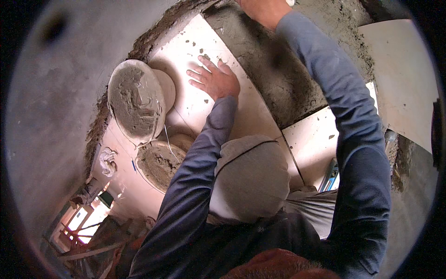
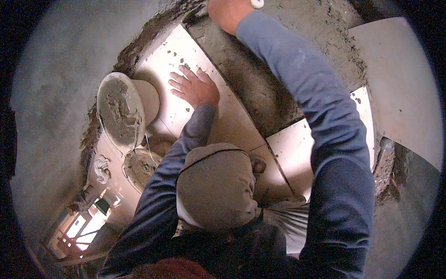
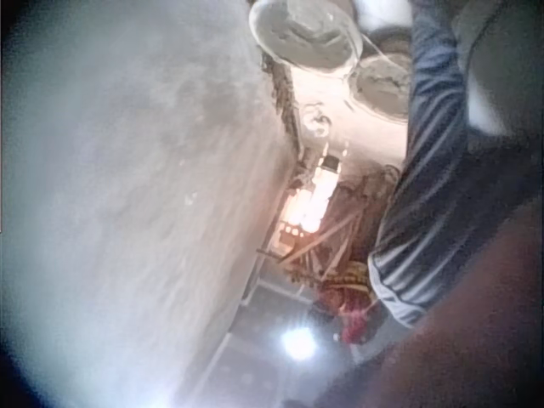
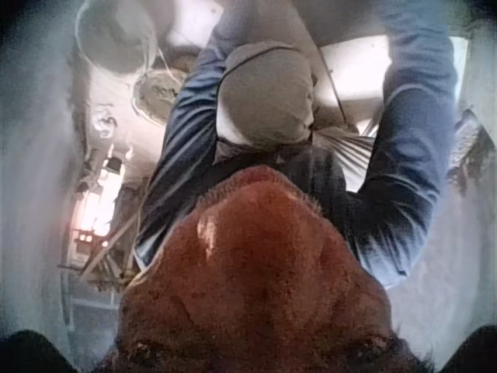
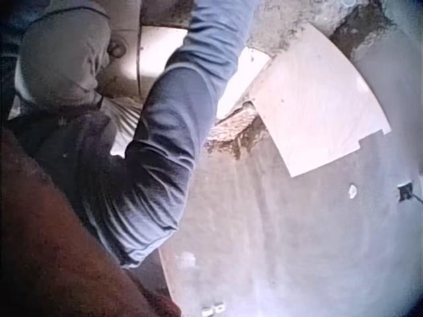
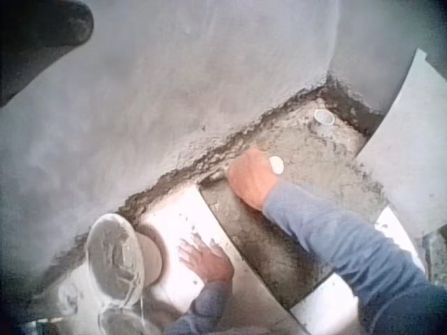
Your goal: The person spreads cement on the floor using a trowel, places a ceramic tile, and taps it with a hammer to level it. The person uses a spirit level to check alignment and wipes excess cement with a cloth.
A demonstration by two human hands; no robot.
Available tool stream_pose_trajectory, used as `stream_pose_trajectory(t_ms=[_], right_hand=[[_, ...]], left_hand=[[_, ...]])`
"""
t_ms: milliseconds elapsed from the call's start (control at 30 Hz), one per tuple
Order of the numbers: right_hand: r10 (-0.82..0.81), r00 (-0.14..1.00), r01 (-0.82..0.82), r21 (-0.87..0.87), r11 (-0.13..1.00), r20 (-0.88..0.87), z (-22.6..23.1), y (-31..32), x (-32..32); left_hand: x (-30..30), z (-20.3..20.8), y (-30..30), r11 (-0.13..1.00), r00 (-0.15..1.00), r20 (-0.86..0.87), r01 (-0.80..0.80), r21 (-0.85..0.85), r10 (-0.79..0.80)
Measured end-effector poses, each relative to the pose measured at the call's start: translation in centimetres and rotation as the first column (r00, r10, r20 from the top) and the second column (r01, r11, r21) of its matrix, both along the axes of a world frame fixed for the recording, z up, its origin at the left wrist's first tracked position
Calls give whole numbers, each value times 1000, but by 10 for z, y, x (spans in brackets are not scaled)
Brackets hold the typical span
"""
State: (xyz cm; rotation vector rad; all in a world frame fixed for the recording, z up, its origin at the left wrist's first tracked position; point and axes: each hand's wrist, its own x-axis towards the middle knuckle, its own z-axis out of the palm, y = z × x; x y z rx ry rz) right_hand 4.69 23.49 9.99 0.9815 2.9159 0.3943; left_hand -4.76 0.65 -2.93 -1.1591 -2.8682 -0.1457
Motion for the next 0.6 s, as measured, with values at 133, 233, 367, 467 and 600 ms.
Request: stream_pose_trajectory(t_ms=[133, 233, 367, 467, 600], right_hand=[[87, 995, -86, -18, 996, 45, -2, 6, 11], [-51, 998, 55, -286, 957, 22, -18, 4, 26], [-11, 999, 0, -200, 980, -52, -30, -25, 42], [23, 991, -57, -267, 962, -130, -18, -58, 69], [-28, 995, 59, -322, 945, 100, -10, -62, 125]], left_hand=[[1, 1, -1, 1000, 1000, -10, -4, -29, 4], [1, 3, -1, 998, 1000, -15, -5, -56, 4], [0, 4, -1, 1000, 1000, 13, 2, -21, -2], [0, 1, -2, 1000, 1000, 24, 0, -14, 0], [1, -2, -2, 1000, 999, -40, -1, 18, 1]])
